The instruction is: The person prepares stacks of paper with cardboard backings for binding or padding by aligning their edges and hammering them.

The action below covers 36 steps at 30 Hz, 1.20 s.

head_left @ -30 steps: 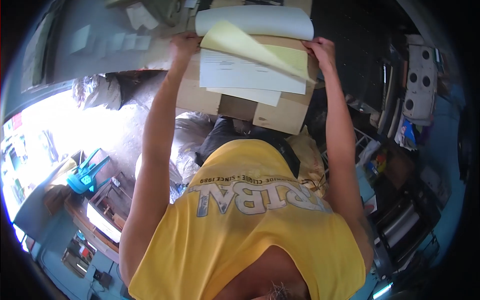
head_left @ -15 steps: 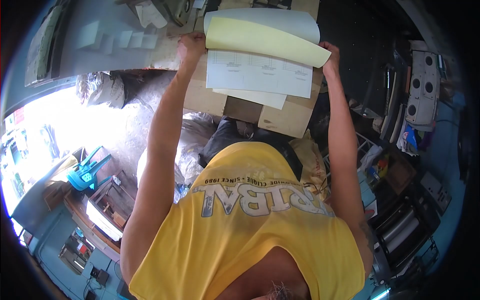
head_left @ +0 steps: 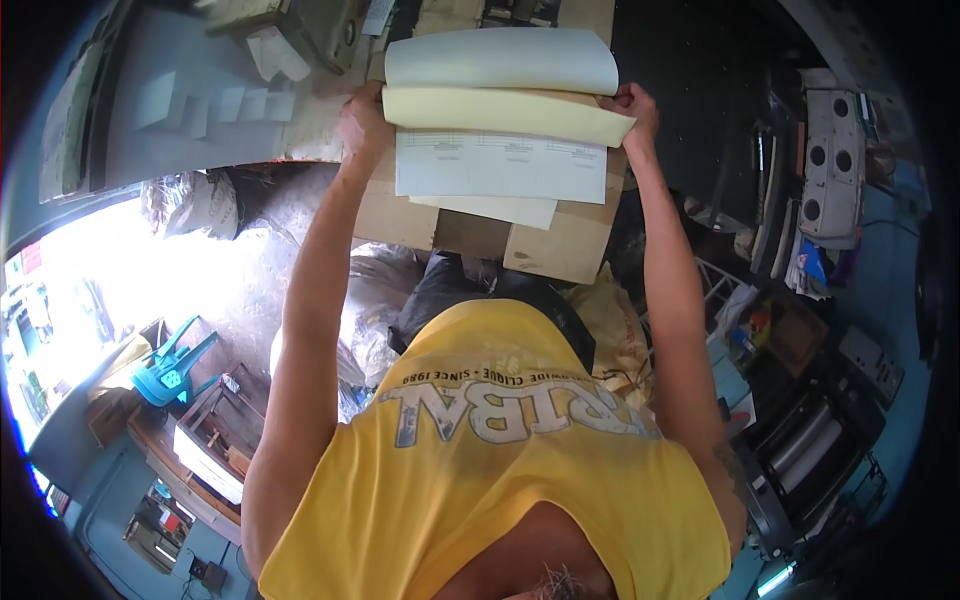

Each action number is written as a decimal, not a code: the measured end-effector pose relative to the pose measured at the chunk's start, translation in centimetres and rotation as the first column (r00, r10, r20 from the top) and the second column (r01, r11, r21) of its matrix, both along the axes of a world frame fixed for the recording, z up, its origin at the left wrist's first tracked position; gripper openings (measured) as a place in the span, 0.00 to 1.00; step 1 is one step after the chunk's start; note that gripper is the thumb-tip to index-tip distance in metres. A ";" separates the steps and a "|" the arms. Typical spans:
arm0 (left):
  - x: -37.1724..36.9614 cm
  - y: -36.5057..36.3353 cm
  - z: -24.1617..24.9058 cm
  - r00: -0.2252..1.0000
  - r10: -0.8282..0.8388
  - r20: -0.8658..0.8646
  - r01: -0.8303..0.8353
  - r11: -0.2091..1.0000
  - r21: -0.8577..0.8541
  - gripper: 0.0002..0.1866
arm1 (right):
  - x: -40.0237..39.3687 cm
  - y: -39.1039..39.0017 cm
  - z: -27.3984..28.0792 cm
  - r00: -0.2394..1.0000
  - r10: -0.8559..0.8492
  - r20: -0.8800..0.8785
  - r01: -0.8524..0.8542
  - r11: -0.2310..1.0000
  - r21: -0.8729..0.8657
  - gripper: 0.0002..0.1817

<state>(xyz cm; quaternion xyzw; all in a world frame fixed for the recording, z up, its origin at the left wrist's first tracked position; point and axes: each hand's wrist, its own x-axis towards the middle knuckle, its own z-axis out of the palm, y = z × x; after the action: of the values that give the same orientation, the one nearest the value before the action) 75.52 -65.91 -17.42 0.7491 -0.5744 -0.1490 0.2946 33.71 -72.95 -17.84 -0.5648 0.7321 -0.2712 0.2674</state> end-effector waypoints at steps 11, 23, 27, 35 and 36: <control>0.1 0.1 0.8 0.995 -0.102 0.007 0.102 0.985 -0.139 0.10 | 1.9 2.3 1.5 0.970 0.067 -0.235 -0.093 0.990 -0.102 0.18; 1.3 -1.0 0.1 0.953 -0.293 0.075 0.302 0.915 -0.266 0.11 | 2.5 2.8 1.8 0.981 0.078 -0.177 -0.142 0.912 -0.385 0.15; 1.9 -1.3 0.2 0.917 -0.358 0.179 0.396 0.876 -0.277 0.12 | 2.0 2.8 1.4 0.978 0.093 -0.189 -0.165 0.894 -0.416 0.15; 4.0 -1.7 2.4 0.695 -0.612 0.377 0.706 0.681 -0.196 0.11 | -0.2 2.2 0.9 0.949 0.282 -0.143 -0.314 0.889 -0.332 0.05; 4.1 -1.6 2.8 0.664 -0.643 0.382 0.737 0.650 -0.187 0.11 | -0.7 2.3 0.7 0.933 0.322 -0.160 -0.360 0.851 -0.384 0.05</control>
<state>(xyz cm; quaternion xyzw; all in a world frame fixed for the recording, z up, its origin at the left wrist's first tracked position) 79.59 -67.52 -14.65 0.4236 -0.8698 -0.0457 0.2488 32.98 -70.63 -17.12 -0.7403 0.5588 -0.3402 0.1548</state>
